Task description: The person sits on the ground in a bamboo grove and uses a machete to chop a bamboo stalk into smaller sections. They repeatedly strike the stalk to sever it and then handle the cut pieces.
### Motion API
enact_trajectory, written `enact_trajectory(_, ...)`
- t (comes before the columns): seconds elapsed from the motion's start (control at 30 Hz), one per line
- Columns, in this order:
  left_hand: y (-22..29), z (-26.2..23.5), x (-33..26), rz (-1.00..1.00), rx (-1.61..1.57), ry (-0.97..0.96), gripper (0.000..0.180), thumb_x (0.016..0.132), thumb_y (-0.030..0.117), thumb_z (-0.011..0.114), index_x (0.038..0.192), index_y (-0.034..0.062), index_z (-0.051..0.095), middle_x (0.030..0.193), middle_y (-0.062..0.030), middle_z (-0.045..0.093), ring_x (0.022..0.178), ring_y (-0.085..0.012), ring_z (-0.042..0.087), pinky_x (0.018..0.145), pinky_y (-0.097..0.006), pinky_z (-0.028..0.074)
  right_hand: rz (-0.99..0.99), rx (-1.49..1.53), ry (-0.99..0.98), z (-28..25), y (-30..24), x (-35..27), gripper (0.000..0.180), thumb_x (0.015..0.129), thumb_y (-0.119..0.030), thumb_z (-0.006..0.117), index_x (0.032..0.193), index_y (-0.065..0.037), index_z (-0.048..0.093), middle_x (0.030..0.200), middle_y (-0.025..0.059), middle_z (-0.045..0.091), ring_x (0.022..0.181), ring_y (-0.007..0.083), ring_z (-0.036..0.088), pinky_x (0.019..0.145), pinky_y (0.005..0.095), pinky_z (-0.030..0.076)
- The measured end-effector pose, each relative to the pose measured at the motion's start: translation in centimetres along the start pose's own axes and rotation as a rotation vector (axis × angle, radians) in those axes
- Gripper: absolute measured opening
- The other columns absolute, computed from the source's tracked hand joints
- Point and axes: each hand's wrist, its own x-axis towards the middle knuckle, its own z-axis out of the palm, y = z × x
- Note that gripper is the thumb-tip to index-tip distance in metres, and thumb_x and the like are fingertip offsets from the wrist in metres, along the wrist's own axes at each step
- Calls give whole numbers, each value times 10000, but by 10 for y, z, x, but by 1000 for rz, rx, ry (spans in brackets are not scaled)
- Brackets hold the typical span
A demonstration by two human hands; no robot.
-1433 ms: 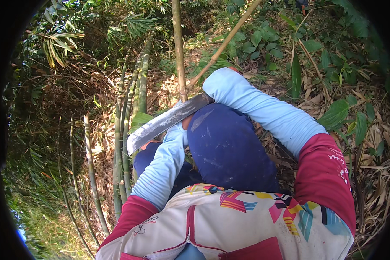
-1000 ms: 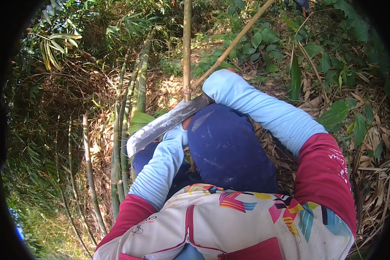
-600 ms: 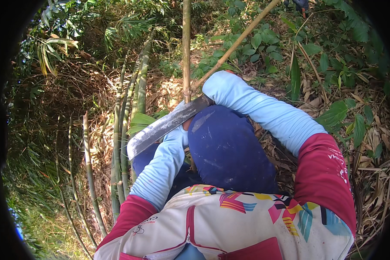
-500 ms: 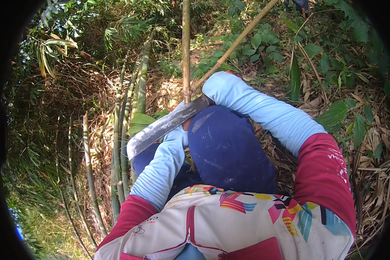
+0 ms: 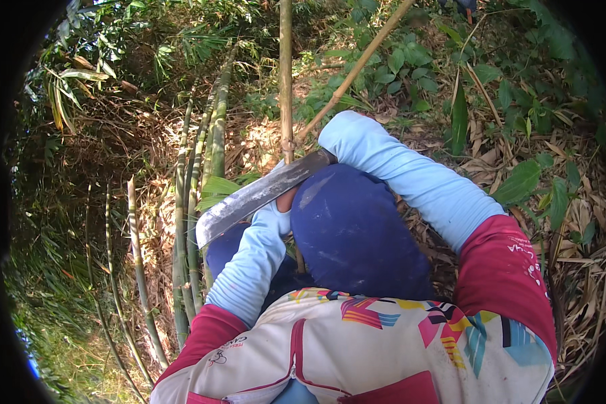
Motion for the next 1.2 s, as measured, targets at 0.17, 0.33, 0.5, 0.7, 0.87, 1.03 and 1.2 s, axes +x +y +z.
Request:
enact_trajectory(0.17,-2,-4,-9,-81,-109,7,264,931,160,542,1152,21,587,1055,-89,633,943,-190,593,852,-295,470,-10,-11,-9,-7,0,-8,185,658,-195,660,781,-58,650,702,155,641,716,347,652,669,418,527)
enact_trajectory(0.33,6,-6,-22,-161,-279,-51,245,914,146,558,1119,18,598,1032,-71,631,923,-144,580,836,-297,472,55,-50,-47,-9,1,-7,176,663,-190,652,776,-56,646,702,159,640,707,342,652,660,414,525)
enact_trajectory(0.5,-3,-8,-26,-167,-288,32,225,890,173,596,1068,37,612,1003,-63,635,908,-147,585,811,-289,473,40,-63,-53,-2,4,-4,208,658,-219,668,790,-59,655,717,159,646,709,338,654,654,404,525)
enact_trajectory(0.7,2,-6,-33,-277,-337,111,227,857,183,645,1039,51,607,973,-54,630,872,-152,590,776,-315,479,42,-24,-135,-10,5,-7,221,657,-249,674,766,-57,659,700,153,647,697,334,655,638,400,522)
enact_trajectory(0.87,-97,-8,-19,-110,-56,312,208,911,221,585,1033,53,573,955,-79,590,892,-198,551,821,-314,450,-15,-131,25,-13,-1,-8,201,672,-261,610,645,-69,661,637,128,638,640,321,653,596,412,507)
enact_trajectory(1.03,-90,0,-24,-183,118,526,231,933,276,572,983,50,576,849,-83,584,818,-221,551,770,-320,443,44,-300,180,-36,-17,-31,148,670,-265,602,581,-147,605,503,10,545,524,221,607,484,409,396)
enact_trajectory(1.2,-56,10,-30,-238,3,664,230,930,246,583,1017,33,589,880,-87,624,836,-229,570,770,-324,444,11,-366,232,-24,-15,-26,132,706,-264,587,626,-161,611,484,-9,515,504,221,587,511,431,387)
